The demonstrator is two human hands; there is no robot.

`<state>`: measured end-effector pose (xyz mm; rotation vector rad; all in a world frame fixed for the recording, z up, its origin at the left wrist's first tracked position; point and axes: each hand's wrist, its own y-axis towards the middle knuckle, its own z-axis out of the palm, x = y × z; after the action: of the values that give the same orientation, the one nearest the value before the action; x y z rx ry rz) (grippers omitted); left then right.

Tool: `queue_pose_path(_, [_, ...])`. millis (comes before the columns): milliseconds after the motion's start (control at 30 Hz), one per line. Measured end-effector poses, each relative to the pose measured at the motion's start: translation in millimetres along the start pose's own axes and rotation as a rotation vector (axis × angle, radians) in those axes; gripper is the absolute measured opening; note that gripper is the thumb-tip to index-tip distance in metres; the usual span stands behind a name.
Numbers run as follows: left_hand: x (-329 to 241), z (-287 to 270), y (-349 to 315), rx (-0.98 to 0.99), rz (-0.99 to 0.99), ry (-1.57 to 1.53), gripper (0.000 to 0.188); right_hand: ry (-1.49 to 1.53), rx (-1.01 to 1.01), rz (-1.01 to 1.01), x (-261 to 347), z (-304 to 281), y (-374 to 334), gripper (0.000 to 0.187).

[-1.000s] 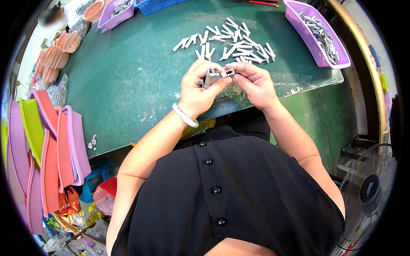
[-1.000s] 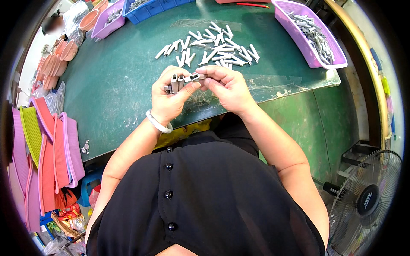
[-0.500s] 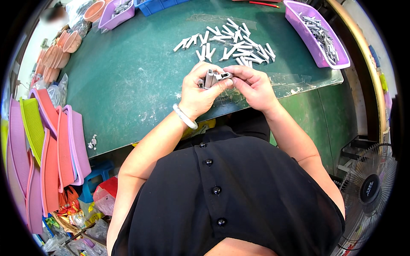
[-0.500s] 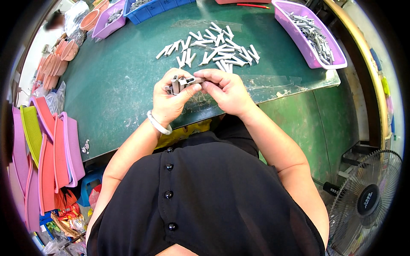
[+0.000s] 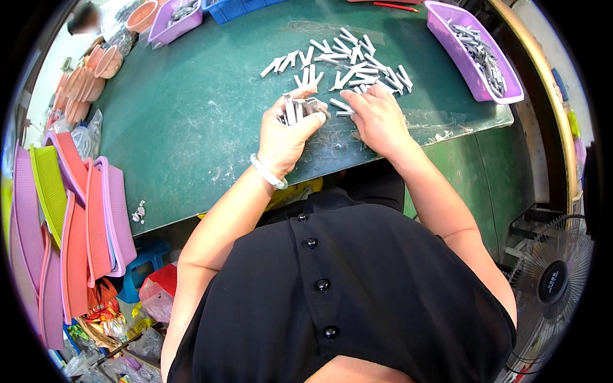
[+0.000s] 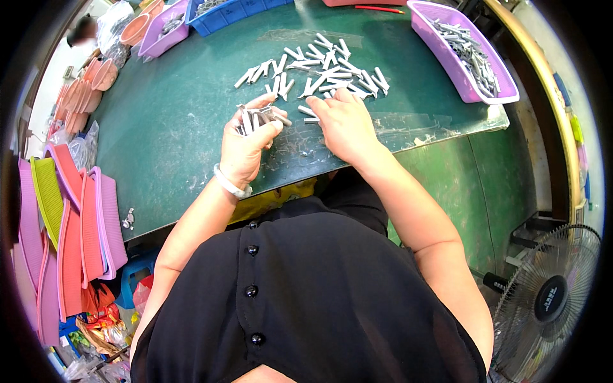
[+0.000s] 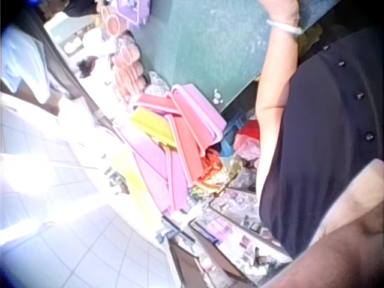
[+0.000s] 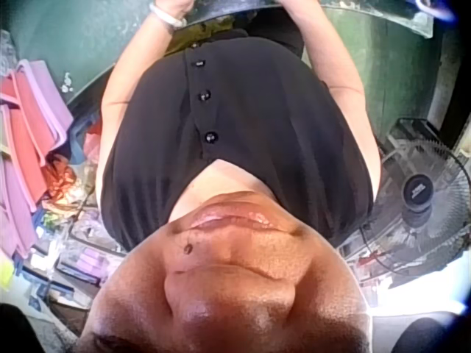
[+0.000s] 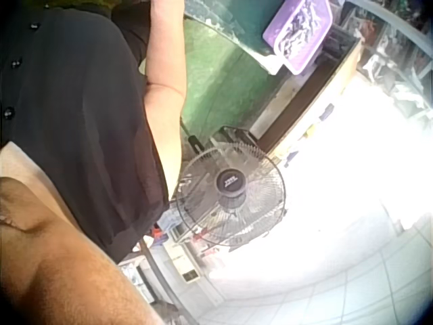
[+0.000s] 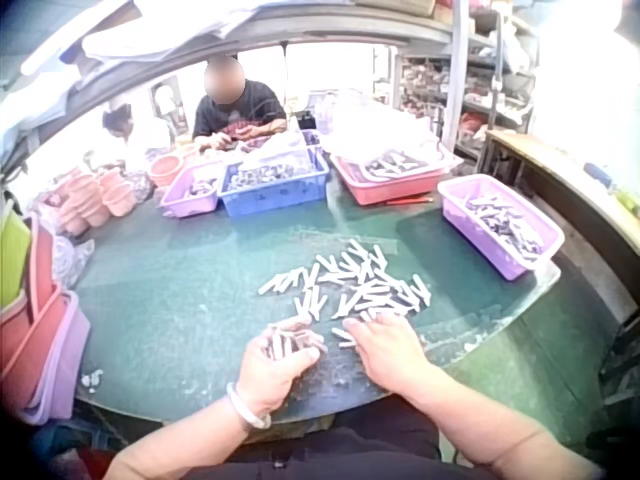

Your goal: The person picks up small metal pieces from a table and assembles them by hand. They then wipe the table surface with a cloth.

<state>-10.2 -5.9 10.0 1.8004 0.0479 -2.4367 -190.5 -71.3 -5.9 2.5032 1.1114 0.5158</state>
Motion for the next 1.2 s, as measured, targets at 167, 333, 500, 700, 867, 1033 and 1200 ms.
queue_pose_path(167, [4,-8,3,0.060,-0.034,0.144,0.027,0.383,-0.019,0.036,4,-13,4,0.047])
queue_pose_path(333, [8,-6,10,0.110,0.387,0.554,0.024,0.611,-0.010,0.030,15,-28,10,0.053])
queue_pose_path(500, [-2,0,3,0.162,0.243,0.605,0.029,0.553,-0.172,-0.170,25,-34,13,0.058])
queue_pose_path(700, [2,-5,2,0.214,0.526,0.644,0.039,0.659,-0.239,-0.234,28,-37,12,0.060])
queue_pose_path(867, [4,-6,4,0.245,0.538,0.581,0.038,0.663,-0.284,-0.215,29,-37,11,0.060])
queue_pose_path(1033, [4,-11,5,0.283,0.467,0.464,0.038,0.611,-0.301,-0.305,35,-40,18,0.060])
queue_pose_path(1200, [5,-16,4,0.276,0.382,0.408,0.042,0.506,-0.357,-0.403,37,-39,23,0.060])
